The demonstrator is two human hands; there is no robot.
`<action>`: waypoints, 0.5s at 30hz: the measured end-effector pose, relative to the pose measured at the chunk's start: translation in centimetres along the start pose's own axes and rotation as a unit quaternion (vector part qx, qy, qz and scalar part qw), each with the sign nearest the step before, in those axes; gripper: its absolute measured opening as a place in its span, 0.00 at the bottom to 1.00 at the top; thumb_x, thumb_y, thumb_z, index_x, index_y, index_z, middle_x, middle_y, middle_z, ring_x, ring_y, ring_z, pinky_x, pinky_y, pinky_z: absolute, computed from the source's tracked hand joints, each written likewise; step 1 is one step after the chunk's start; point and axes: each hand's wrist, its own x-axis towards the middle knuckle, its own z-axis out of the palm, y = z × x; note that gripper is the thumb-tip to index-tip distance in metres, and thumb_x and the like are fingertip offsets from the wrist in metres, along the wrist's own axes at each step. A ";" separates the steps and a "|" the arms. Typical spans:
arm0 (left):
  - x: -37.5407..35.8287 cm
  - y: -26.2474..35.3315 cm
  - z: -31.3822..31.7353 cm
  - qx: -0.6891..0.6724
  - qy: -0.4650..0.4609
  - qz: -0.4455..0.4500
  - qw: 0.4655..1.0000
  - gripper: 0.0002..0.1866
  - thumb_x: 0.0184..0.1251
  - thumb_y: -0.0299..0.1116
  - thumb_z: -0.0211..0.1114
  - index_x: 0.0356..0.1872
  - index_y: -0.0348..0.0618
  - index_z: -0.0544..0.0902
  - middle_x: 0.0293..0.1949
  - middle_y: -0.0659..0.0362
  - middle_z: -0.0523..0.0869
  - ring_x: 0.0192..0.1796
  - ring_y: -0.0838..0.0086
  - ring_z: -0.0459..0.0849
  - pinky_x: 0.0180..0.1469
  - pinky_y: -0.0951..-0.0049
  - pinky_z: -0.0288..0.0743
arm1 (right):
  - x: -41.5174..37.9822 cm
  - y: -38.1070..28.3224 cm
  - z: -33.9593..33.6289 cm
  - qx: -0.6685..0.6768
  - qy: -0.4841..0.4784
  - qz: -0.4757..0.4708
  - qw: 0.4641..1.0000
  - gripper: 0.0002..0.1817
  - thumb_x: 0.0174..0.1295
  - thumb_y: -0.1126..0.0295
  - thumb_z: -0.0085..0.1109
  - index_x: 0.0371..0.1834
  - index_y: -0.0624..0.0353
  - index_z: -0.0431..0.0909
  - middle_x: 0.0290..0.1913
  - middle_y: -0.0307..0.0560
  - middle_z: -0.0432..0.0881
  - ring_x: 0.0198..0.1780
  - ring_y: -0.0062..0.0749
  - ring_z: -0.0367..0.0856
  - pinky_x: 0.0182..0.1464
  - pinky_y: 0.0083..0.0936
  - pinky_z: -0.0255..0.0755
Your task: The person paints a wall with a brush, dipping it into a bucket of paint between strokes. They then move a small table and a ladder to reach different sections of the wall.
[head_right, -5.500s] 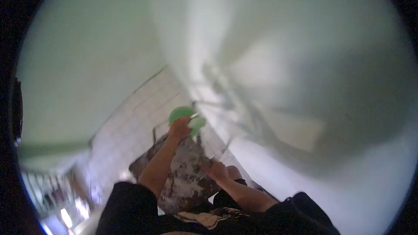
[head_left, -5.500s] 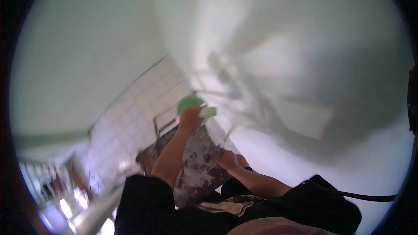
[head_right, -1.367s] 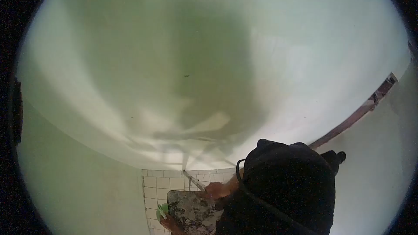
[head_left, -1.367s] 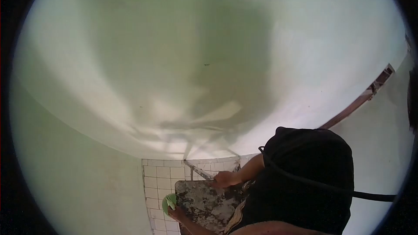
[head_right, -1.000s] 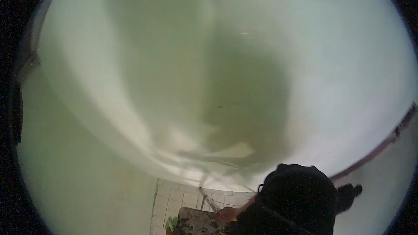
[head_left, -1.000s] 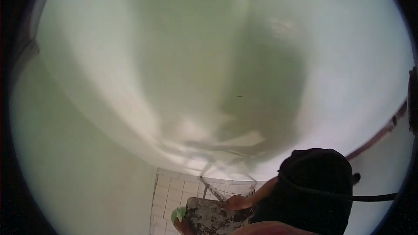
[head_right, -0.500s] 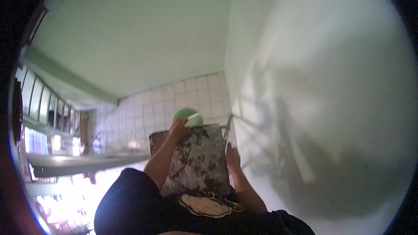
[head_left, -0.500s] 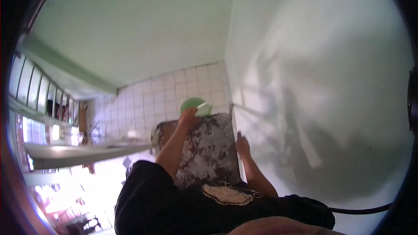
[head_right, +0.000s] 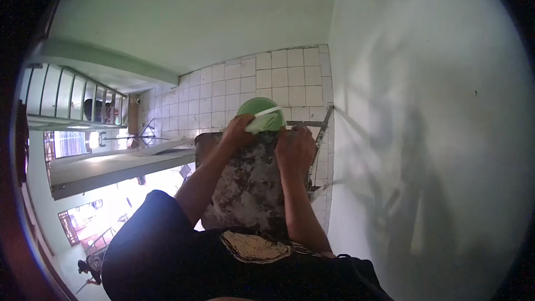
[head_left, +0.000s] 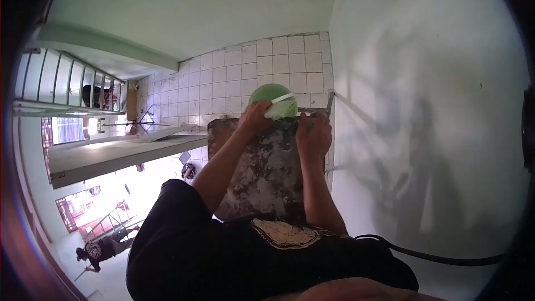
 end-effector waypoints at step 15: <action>0.9 0.6 0.4 0.007 0.015 0.039 0.999 0.13 0.45 0.33 0.64 0.35 0.42 0.79 0.36 0.47 0.81 0.43 0.51 0.79 0.44 0.58 0.72 | 0.6 0.0 -0.6 0.034 0.011 0.007 0.999 0.18 0.56 0.56 0.56 0.38 0.61 0.73 0.39 0.51 0.76 0.41 0.45 0.76 0.42 0.39 0.70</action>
